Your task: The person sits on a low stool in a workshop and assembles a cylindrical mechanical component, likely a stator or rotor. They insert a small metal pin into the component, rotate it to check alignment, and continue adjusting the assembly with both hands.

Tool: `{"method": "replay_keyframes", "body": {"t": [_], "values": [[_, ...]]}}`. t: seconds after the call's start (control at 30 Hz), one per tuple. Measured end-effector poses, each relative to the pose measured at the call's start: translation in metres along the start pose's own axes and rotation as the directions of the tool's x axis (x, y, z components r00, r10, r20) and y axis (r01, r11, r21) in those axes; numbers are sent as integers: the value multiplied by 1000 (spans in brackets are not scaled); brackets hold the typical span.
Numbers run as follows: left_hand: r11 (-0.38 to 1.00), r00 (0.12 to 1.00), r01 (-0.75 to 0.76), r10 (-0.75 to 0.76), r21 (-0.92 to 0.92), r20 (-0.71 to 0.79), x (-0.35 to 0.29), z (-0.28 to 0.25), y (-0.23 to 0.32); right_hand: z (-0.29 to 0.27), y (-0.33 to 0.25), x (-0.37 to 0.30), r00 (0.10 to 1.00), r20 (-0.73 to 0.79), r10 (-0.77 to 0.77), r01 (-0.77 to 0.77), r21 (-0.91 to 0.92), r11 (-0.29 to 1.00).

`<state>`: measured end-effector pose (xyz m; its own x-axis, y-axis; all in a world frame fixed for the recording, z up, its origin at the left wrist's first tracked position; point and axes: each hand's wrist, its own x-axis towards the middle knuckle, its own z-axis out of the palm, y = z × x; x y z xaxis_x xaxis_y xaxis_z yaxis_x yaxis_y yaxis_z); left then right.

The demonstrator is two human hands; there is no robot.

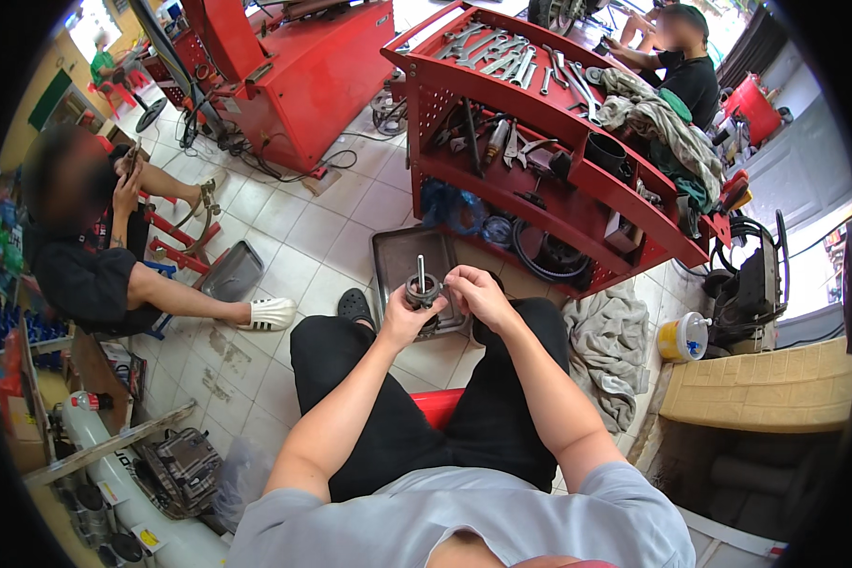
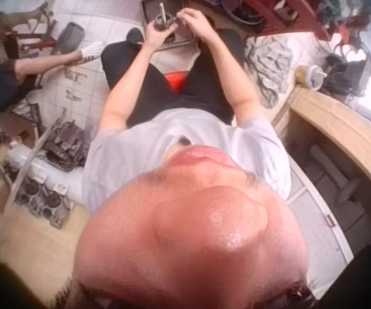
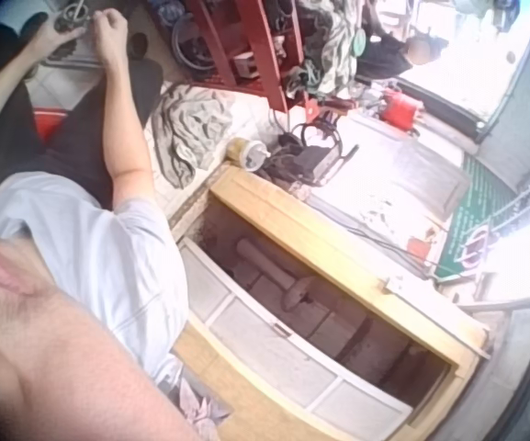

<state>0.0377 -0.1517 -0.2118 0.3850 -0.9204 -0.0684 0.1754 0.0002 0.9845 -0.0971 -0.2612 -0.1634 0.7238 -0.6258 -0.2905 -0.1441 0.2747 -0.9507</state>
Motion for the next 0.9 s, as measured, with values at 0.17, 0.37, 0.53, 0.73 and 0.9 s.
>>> {"method": "replay_keyframes", "body": {"t": [0.17, 0.37, 0.53, 0.73, 0.9], "values": [[1000, 999, 12, -13, 19, 42, 0, -1, -3, -4, 8, 4, 1000, 17, -14, 16, -117, 993], [1000, 999, 7, -8, 24, 37, 1, 0, -2, -6, 0, 0, 998, 39, -57, 60, -92, 994], [998, 998, 1, 3, -64, 61, 0, 5, 0, -20, -3, -3, 991, 136, -15, 31, -111, 993], [999, 998, 27, -24, -45, 65, -1, -3, -3, -2, -101, -52, 889, -152, -432, 366, -331, 870], [1000, 995, -10, 13, -22, 101, 2, 7, 3, 20, -212, -153, 164, -40, -986, 858, -487, 162]]}}
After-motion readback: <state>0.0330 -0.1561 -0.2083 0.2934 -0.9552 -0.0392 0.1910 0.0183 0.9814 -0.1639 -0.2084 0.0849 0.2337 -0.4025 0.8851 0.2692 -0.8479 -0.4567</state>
